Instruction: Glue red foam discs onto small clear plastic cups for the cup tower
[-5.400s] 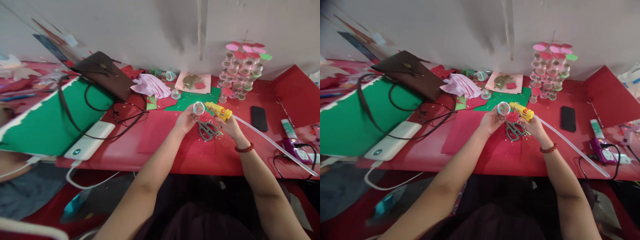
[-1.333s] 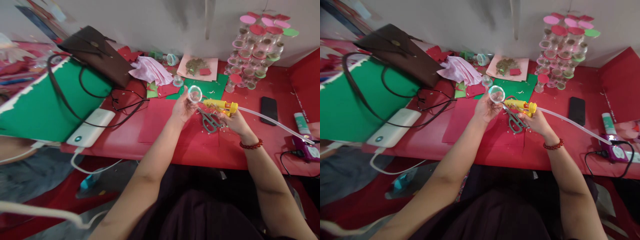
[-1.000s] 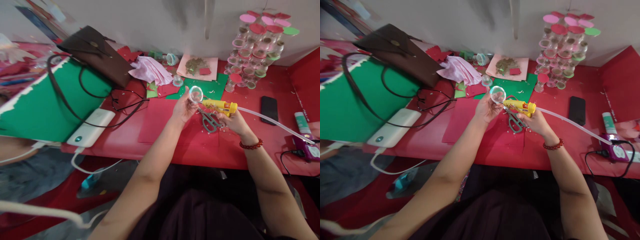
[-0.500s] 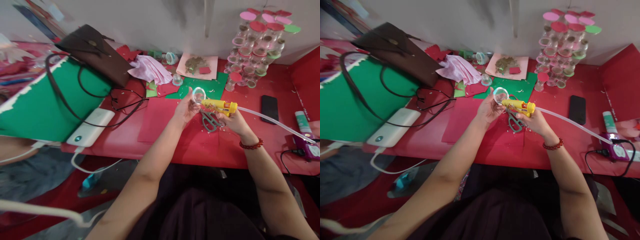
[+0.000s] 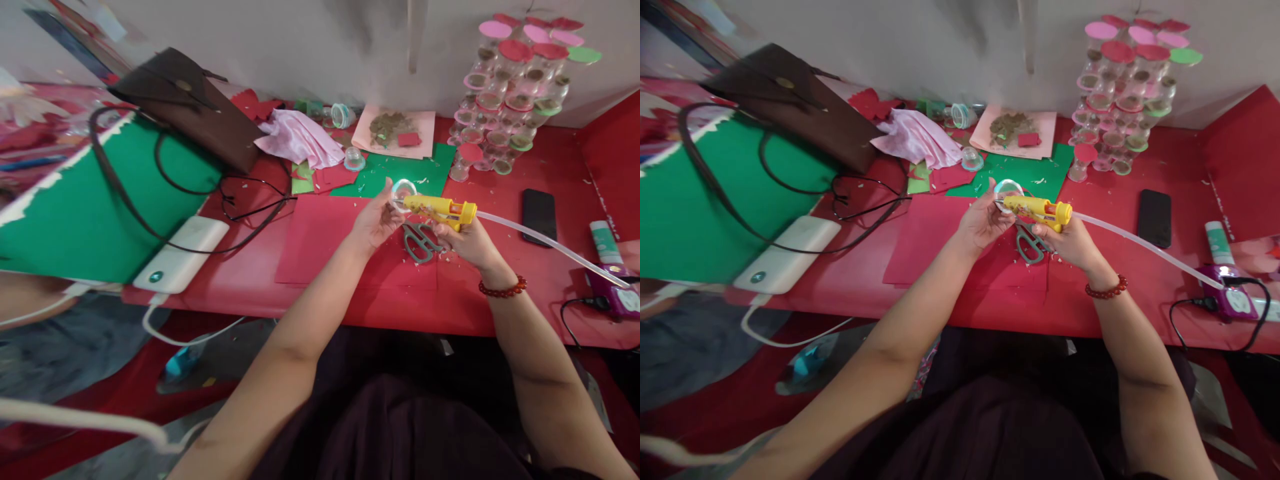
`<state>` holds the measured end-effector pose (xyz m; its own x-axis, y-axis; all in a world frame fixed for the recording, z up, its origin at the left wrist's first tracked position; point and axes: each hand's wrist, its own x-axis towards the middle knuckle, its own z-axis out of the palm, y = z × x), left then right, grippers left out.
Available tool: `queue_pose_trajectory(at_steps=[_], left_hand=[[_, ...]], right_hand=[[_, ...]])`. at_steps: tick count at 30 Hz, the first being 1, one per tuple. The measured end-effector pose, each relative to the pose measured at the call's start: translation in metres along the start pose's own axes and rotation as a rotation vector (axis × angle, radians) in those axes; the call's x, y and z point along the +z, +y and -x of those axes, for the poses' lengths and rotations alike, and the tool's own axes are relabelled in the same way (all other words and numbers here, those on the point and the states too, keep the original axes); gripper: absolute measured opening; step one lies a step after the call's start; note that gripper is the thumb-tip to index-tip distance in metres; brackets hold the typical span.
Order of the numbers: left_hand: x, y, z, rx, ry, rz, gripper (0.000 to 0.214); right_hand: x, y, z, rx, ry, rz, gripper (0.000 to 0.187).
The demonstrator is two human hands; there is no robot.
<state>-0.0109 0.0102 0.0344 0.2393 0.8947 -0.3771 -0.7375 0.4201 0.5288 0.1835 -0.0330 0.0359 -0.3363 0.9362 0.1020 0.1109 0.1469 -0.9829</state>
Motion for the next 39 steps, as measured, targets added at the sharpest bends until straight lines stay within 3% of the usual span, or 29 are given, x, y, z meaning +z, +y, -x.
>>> queue_pose_trajectory(at_steps=[6,34,39], left_hand=[[-0.0013,-0.0038,-0.0018,-0.01,0.035,-0.024,0.02],[0.0007,-0.0008,0.0009,-0.007,0.022,-0.02,0.029],[0.0014,-0.0008,0.0017,0.002,0.036,-0.036,0.023]], right_hand=[[0.0007,-0.0046,-0.0001,-0.011,-0.005,-0.022,0.055],[-0.0008,-0.0091,0.0009,0.003,0.039,-0.011,0.053],[-0.0008,-0.0079,0.0012,0.003,0.048,-0.015,0.053]])
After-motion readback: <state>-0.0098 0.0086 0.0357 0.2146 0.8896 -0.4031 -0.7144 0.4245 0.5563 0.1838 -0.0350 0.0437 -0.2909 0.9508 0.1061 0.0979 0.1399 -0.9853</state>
